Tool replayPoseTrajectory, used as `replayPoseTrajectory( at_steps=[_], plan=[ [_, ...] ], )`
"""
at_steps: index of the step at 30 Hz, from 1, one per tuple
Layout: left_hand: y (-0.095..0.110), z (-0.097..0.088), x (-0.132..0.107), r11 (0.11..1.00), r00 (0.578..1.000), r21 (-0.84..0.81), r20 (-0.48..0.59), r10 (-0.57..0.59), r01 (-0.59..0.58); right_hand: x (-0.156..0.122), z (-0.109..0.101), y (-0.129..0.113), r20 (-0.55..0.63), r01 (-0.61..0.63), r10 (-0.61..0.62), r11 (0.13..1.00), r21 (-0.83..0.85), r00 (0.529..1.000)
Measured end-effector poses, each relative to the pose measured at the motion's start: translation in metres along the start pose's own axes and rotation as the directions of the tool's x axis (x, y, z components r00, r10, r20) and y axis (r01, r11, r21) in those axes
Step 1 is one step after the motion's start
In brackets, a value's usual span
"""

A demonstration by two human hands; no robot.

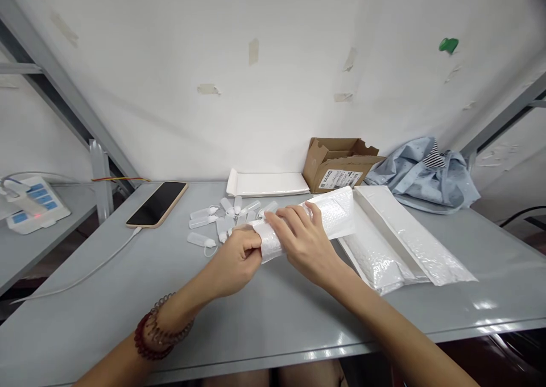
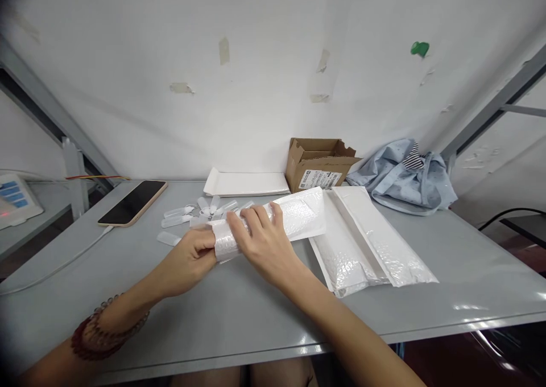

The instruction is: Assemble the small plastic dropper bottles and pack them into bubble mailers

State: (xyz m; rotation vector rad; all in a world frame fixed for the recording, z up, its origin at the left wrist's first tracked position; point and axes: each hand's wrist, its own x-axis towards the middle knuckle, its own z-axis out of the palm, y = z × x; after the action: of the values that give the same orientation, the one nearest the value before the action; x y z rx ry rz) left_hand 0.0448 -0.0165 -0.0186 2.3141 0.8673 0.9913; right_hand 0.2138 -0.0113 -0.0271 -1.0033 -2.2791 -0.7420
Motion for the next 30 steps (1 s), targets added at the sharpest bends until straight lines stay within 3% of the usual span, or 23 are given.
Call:
replayPoseTrajectory(
  at_steps=[2, 4, 7, 9, 12, 14, 16, 19, 22, 25, 28, 30],
  plan=[
    [0.003, -0.005, 0.001, 0.994, 0.992, -0.095, 0.118, -0.037, 0.049, 0.001, -0.002, 0.001, -0.009, 0.006, -0.006, 1.000, 0.003, 1.000],
    [0.004, -0.014, 0.002, 0.987, 0.986, -0.134, 0.155, -0.068, 0.089, 0.001, -0.004, 0.004, -0.014, 0.003, -0.003, 1.000, -0.009, 1.000],
    [0.002, -0.037, 0.002, 0.956, 0.975, -0.204, 0.108, -0.192, 0.211, 0.002, -0.007, 0.014, -0.025, -0.042, 0.041, 0.998, -0.039, 0.999],
    [-0.006, -0.058, -0.001, 0.915, 0.931, -0.181, 0.007, -0.364, 0.360, 0.001, -0.008, 0.023, -0.033, -0.088, 0.086, 0.994, -0.057, 0.996],
    [-0.026, -0.088, -0.008, 0.802, 0.824, 0.208, -0.031, -0.566, 0.559, 0.000, -0.009, 0.034, -0.023, -0.147, 0.146, 0.986, -0.083, 0.989],
    [-0.041, -0.099, -0.013, 0.711, 0.779, 0.415, 0.008, -0.627, 0.568, 0.000, -0.009, 0.037, -0.015, -0.167, 0.167, 0.981, -0.094, 0.986],
    [-0.053, -0.100, -0.018, 0.659, 0.737, 0.510, 0.070, -0.672, 0.553, 0.000, -0.009, 0.038, -0.006, -0.171, 0.171, 0.980, -0.098, 0.985],
    [-0.061, -0.089, -0.022, 0.628, 0.706, 0.601, 0.144, -0.694, 0.495, 0.001, -0.008, 0.035, 0.023, -0.160, 0.163, 0.983, -0.095, 0.986],
    [-0.055, -0.081, -0.021, 0.625, 0.679, 0.640, 0.212, -0.703, 0.448, 0.001, -0.007, 0.034, 0.059, -0.156, 0.161, 0.984, -0.087, 0.985],
    [-0.038, -0.088, -0.020, 0.716, 0.637, 0.550, 0.377, -0.672, 0.430, 0.000, -0.006, 0.033, 0.082, -0.157, 0.163, 0.984, -0.080, 0.983],
    [-0.020, -0.100, -0.021, 0.841, 0.673, 0.242, 0.512, -0.534, 0.483, 0.000, -0.005, 0.032, 0.097, -0.153, 0.158, 0.986, -0.062, 0.983],
    [-0.011, -0.100, -0.021, 0.879, 0.758, 0.003, 0.505, -0.414, 0.478, 0.000, -0.005, 0.029, 0.104, -0.145, 0.149, 0.988, -0.043, 0.983]
  ],
)
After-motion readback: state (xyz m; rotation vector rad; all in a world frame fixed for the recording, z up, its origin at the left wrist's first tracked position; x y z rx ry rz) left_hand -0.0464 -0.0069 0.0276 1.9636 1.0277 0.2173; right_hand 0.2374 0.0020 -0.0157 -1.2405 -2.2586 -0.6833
